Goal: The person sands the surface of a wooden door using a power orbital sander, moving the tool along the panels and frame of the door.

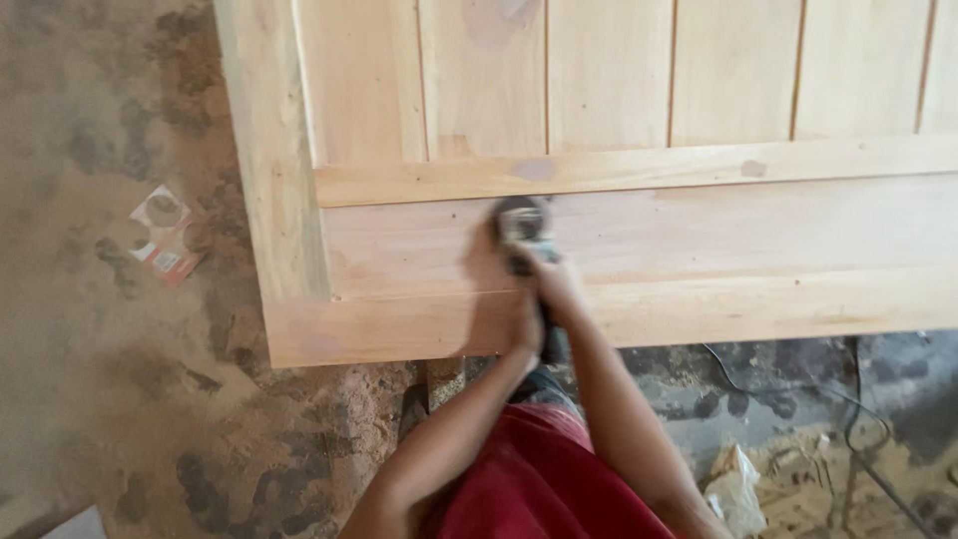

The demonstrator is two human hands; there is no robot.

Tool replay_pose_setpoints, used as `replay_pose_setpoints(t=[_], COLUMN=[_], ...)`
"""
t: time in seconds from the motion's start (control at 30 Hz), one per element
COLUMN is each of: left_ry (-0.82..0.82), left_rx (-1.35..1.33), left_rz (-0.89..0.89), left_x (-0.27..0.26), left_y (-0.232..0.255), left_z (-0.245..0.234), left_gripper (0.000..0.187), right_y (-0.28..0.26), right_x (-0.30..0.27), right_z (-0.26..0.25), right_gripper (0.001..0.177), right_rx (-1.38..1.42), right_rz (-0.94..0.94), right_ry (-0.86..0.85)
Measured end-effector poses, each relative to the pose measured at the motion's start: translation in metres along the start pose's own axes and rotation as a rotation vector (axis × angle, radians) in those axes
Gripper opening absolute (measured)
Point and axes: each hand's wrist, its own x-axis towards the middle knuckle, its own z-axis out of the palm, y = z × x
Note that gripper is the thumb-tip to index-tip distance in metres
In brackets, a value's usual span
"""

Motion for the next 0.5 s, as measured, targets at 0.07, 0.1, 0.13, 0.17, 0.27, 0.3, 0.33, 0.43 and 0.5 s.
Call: replay_pose_setpoints(t=[0.07, 0.1, 0.13, 0.17, 0.27, 0.3, 0.33, 0.43, 0.5], left_ry=[0.065, 0.089, 0.109, 0.115, 0.116, 0.105, 0.094, 0.039, -0.016], left_rx=[-0.125, -0.165, -0.206, -0.214, -0.196, -0.170, -0.144, -0.016, 0.060], left_rz=[-0.044, -0.052, -0.061, -0.068, -0.082, -0.081, -0.079, -0.030, -0.044], left_x=[-0.004, -0.004, -0.005, -0.007, -0.009, -0.009, -0.009, -0.010, -0.014], left_y=[0.006, 0.010, 0.014, 0.016, 0.013, 0.010, 0.007, 0.002, -0.002], left_z=[-0.034, -0.046, -0.055, -0.061, -0.055, -0.046, -0.036, 0.004, 0.031], left_gripper=[0.071, 0.071, 0.071, 0.072, 0.072, 0.071, 0.071, 0.070, 0.069], right_y=[-0.012, -0.019, -0.025, -0.030, -0.035, -0.035, -0.033, -0.025, -0.013], right_x=[-0.006, -0.009, -0.012, -0.015, -0.017, -0.017, -0.017, -0.010, -0.005], right_z=[0.038, 0.052, 0.063, 0.069, 0.062, 0.054, 0.042, -0.004, -0.039], right_gripper=[0.069, 0.068, 0.068, 0.067, 0.066, 0.064, 0.063, 0.060, 0.057], right_rx=[-0.280, -0.299, -0.318, -0.337, -0.402, -0.363, -0.324, -0.221, -0.085], right_rz=[0.227, 0.177, 0.128, 0.081, 0.064, 0.122, 0.180, 0.196, 0.115], right_ry=[-0.024, -0.037, -0.051, -0.067, -0.046, -0.033, -0.019, 0.048, 0.067])
